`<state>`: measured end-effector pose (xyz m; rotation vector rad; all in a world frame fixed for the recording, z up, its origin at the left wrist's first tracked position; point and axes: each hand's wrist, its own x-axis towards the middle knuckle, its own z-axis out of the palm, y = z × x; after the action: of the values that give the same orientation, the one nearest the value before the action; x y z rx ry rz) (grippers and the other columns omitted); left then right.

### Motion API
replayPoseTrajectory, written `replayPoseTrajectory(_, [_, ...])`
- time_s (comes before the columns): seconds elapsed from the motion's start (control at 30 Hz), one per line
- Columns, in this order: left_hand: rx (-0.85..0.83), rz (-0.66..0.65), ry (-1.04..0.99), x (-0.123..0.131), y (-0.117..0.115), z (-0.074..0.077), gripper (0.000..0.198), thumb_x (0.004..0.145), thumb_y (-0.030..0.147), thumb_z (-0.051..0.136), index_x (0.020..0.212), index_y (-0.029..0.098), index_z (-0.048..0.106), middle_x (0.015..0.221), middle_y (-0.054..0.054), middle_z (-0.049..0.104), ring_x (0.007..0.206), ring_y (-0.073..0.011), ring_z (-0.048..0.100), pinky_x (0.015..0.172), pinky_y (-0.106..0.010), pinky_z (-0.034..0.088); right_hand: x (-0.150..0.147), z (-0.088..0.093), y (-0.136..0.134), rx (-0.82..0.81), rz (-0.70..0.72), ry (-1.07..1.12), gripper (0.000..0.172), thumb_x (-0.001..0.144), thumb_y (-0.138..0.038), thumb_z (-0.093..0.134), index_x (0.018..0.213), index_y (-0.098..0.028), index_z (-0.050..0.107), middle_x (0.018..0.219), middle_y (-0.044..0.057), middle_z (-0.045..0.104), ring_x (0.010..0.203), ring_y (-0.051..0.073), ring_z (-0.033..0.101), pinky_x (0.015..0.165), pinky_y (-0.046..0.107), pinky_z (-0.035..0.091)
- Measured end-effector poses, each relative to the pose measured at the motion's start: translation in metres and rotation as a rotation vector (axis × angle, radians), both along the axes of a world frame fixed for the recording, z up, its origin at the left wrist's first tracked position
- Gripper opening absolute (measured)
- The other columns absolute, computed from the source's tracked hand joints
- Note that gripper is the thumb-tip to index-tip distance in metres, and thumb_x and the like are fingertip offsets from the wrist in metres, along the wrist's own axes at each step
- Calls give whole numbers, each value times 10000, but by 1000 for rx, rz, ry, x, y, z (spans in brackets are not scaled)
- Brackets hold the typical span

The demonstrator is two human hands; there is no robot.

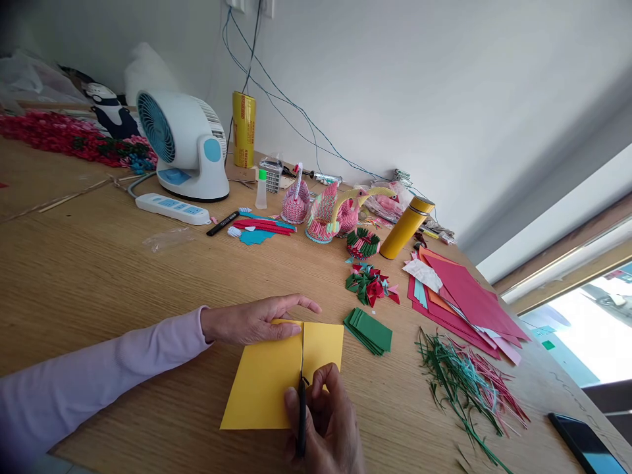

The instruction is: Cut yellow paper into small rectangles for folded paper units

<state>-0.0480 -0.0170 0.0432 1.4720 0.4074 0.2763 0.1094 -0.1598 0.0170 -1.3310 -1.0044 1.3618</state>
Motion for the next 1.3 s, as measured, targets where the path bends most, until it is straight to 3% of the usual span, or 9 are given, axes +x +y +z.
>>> replayPoseTrajectory(0.37, [69, 10, 22, -2, 2, 0, 512, 858, 445, 544, 1304, 248, 385, 773, 28, 489, 613, -90, 466, 515, -167, 359, -3, 0, 3, -20, 30, 50, 456, 702, -448, 761, 728, -235, 357, 493, -136, 453, 370, 46, 503, 402, 137, 375])
replayPoseTrajectory(0.57, [27, -22, 1, -1, 2, -1, 567, 841, 460, 562, 1324, 244, 357, 766, 26, 502, 589, -96, 488, 530, -187, 374, -6, 6, 2, -13, -62, -34, 419, 724, -514, 709, 749, -238, 395, 599, -85, 531, 449, 79, 526, 468, 193, 459])
replayPoseTrajectory(0.83, [58, 17, -6, -1, 4, -5, 559, 838, 455, 565, 1321, 243, 378, 728, 32, 478, 569, -97, 471, 502, -182, 370, -6, -2, 6, 11, -34, 12, 399, 774, -505, 662, 755, -239, 366, 591, -95, 486, 424, 55, 491, 413, 161, 423])
replayPoseTrajectory(1.07, [84, 75, 10, -1, 5, -6, 579, 819, 445, 587, 1321, 219, 406, 658, 48, 459, 533, -99, 435, 472, -183, 333, -6, -3, 14, -5, -2, 42, 433, 774, -499, 664, 748, -252, 309, 495, -124, 458, 348, 51, 442, 308, 117, 317])
replayPoseTrajectory(1.2, [144, 101, 2, -3, 8, -7, 614, 802, 467, 598, 1325, 200, 418, 620, 57, 433, 509, -101, 396, 469, -197, 307, 4, -6, 15, 6, 47, 16, 451, 749, -512, 679, 764, -261, 305, 500, -110, 504, 371, 72, 465, 336, 144, 353])
replayPoseTrajectory(1.3, [226, 140, -16, -6, 13, -8, 582, 817, 455, 587, 1322, 208, 434, 643, 53, 428, 533, -99, 385, 501, -203, 317, 22, -11, 13, 43, 54, -123, 421, 746, -486, 680, 774, -264, 323, 522, -101, 488, 400, 89, 460, 347, 162, 324])
